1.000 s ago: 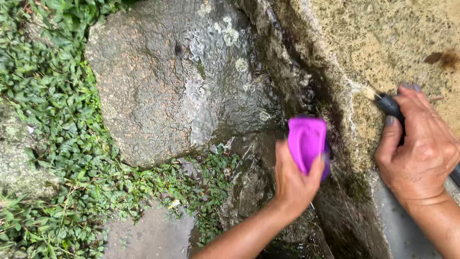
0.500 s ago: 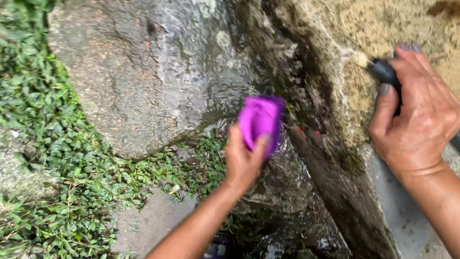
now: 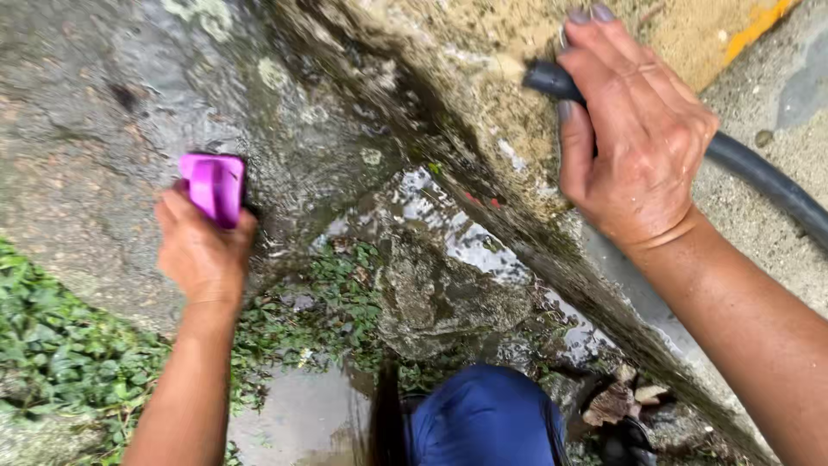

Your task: The person cleans concrete outdoor structures by scrubbing them with a purple brush and rinsing them with water from a hose.

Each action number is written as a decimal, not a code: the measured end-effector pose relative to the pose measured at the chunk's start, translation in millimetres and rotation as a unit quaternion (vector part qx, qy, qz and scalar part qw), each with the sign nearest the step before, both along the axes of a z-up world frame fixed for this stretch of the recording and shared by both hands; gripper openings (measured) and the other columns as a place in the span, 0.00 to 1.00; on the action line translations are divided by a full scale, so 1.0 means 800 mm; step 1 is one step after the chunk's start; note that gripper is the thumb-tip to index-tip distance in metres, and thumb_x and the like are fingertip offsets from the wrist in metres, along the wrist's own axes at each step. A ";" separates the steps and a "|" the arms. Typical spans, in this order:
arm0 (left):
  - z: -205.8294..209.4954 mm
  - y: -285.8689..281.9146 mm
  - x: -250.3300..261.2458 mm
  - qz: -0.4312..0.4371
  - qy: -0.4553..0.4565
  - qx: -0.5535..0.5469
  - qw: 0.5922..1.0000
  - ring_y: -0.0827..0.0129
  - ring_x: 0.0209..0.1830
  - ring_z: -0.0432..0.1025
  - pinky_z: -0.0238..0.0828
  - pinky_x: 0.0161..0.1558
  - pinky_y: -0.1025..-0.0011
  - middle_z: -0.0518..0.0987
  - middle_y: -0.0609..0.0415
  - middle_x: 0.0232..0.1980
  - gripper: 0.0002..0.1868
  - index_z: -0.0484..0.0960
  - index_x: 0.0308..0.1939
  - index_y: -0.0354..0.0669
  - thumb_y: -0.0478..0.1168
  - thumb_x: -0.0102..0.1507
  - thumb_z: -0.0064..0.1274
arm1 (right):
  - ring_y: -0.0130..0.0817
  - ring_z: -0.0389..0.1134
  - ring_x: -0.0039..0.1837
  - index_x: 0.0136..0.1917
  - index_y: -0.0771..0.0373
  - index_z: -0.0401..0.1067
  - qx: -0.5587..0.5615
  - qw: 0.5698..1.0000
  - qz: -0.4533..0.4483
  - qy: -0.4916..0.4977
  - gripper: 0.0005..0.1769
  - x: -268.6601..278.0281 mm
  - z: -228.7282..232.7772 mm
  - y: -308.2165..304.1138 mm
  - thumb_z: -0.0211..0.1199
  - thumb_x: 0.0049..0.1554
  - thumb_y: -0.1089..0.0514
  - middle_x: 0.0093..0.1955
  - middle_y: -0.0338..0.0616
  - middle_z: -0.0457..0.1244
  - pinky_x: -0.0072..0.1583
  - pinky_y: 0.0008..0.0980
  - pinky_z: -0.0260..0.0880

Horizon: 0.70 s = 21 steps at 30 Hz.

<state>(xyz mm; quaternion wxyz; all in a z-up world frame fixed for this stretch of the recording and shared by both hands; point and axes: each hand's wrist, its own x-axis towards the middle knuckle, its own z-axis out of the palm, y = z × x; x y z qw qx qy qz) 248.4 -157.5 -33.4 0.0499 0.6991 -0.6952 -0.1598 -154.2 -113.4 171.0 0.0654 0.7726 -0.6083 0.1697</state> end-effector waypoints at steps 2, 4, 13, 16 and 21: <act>0.000 0.000 -0.003 0.024 0.022 -0.013 0.999 0.40 0.41 0.76 0.73 0.40 0.47 0.73 0.40 0.58 0.39 0.66 0.65 0.42 0.47 0.56 0.71 | 0.55 0.69 0.71 0.61 0.72 0.72 -0.009 1.000 0.005 0.003 0.10 0.008 0.007 -0.011 0.56 0.67 0.69 0.64 0.58 0.67 0.73 0.46 0.70; -0.003 -0.005 -0.006 0.041 0.024 -0.019 0.999 0.40 0.43 0.75 0.73 0.40 0.47 0.73 0.41 0.57 0.39 0.67 0.63 0.42 0.47 0.55 0.71 | 0.57 0.70 0.69 0.60 0.72 0.72 0.008 1.000 -0.020 0.002 0.13 0.015 0.014 -0.015 0.57 0.63 0.68 0.64 0.60 0.68 0.71 0.48 0.69; 0.014 0.006 -0.015 0.071 0.084 -0.002 0.994 0.41 0.50 0.73 0.73 0.45 0.48 0.71 0.42 0.55 0.39 0.65 0.62 0.44 0.46 0.53 0.70 | 0.54 0.66 0.77 0.62 0.68 0.73 0.032 0.998 -0.046 0.030 0.13 0.006 0.008 0.001 0.60 0.64 0.64 0.71 0.55 0.66 0.79 0.48 0.64; 0.017 0.007 -0.014 0.111 0.064 0.073 0.989 0.42 0.48 0.73 0.73 0.46 0.47 0.70 0.42 0.57 0.41 0.64 0.66 0.45 0.48 0.55 0.70 | 0.53 0.67 0.75 0.64 0.67 0.73 0.039 0.998 -0.053 0.022 0.17 0.002 0.002 0.002 0.60 0.62 0.64 0.72 0.55 0.66 0.78 0.47 0.65; 0.016 0.008 -0.007 0.084 0.061 0.047 0.993 0.43 0.52 0.73 0.74 0.46 0.48 0.71 0.43 0.55 0.40 0.65 0.63 0.45 0.49 0.54 0.70 | 0.52 0.66 0.74 0.64 0.68 0.73 0.027 0.999 -0.031 0.024 0.14 0.005 0.005 -0.002 0.59 0.64 0.65 0.70 0.55 0.66 0.79 0.47 0.64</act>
